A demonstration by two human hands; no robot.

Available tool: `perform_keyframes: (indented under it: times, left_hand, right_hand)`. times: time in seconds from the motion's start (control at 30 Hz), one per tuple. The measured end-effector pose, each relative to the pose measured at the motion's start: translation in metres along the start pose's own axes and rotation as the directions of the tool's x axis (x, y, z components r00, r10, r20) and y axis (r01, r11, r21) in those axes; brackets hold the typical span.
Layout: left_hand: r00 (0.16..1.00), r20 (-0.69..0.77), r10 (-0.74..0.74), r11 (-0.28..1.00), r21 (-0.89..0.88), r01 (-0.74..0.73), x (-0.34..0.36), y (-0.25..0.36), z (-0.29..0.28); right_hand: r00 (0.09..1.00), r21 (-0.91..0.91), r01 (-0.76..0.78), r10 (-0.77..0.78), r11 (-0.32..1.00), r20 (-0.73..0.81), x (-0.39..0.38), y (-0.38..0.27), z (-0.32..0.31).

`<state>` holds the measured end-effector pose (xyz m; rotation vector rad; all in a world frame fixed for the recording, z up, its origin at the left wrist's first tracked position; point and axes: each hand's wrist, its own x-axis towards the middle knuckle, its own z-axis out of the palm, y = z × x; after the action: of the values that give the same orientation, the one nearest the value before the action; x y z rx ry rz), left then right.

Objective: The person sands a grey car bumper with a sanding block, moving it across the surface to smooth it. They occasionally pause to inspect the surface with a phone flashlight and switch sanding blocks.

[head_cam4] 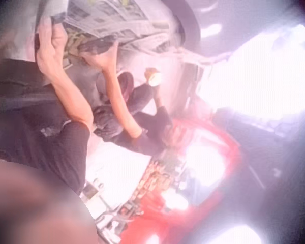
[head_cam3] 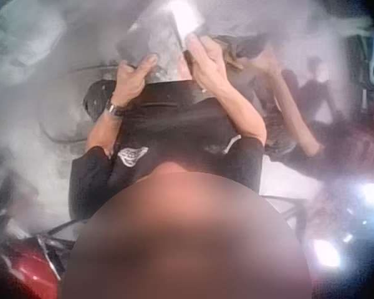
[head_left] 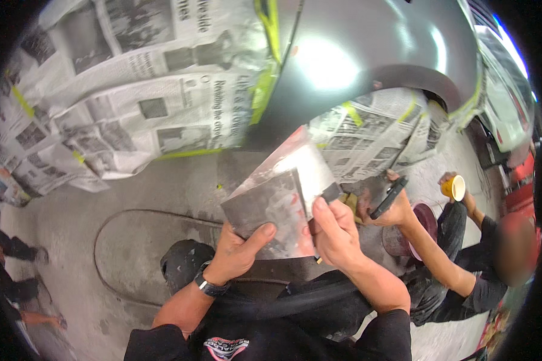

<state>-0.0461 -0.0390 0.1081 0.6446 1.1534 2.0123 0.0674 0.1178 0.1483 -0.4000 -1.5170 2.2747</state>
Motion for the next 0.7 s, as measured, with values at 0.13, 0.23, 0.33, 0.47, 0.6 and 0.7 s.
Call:
perform_keyframes:
  times: [0.13, 0.23, 0.33, 0.47, 0.6, 0.7]
  left_hand:
    - [0.999, -0.038, -0.006, 0.992, 0.123, 0.011, -0.002, 0.002, 0.0]
    - [0.962, -0.272, 0.01, 0.999, 0.035, 0.0, -0.001, 0.009, -0.018]
    - [0.945, -0.327, 0.013, 0.981, -0.18, -0.076, 0.004, 0.017, -0.033]
    - [0.929, -0.365, 0.058, 0.965, -0.218, -0.146, 0.006, 0.014, -0.034]
    - [0.944, -0.327, 0.047, 0.971, -0.206, -0.12, 0.009, 0.011, -0.036]
    - [0.934, -0.356, 0.029, 0.966, -0.232, -0.118, 0.01, 0.011, -0.04]
  right_hand:
    - [0.98, 0.269, 0.088, -0.035, 0.959, -0.197, 0.012, -0.009, 0.015]
    - [0.965, 0.191, 0.175, -0.129, 0.966, -0.228, 0.015, 0.003, -0.017]
    - [0.966, -0.572, 0.082, -0.207, 0.816, -0.157, 0.002, -0.002, -0.012]
    - [0.761, -0.74, 0.623, -0.418, 0.255, 0.496, 0.012, 0.003, 0.001]
    - [0.758, -0.734, 0.63, -0.403, 0.253, 0.512, 0.017, 0.007, 0.006]
    - [0.765, -0.807, 0.59, -0.317, -0.001, 0.56, 0.019, 0.009, -0.004]
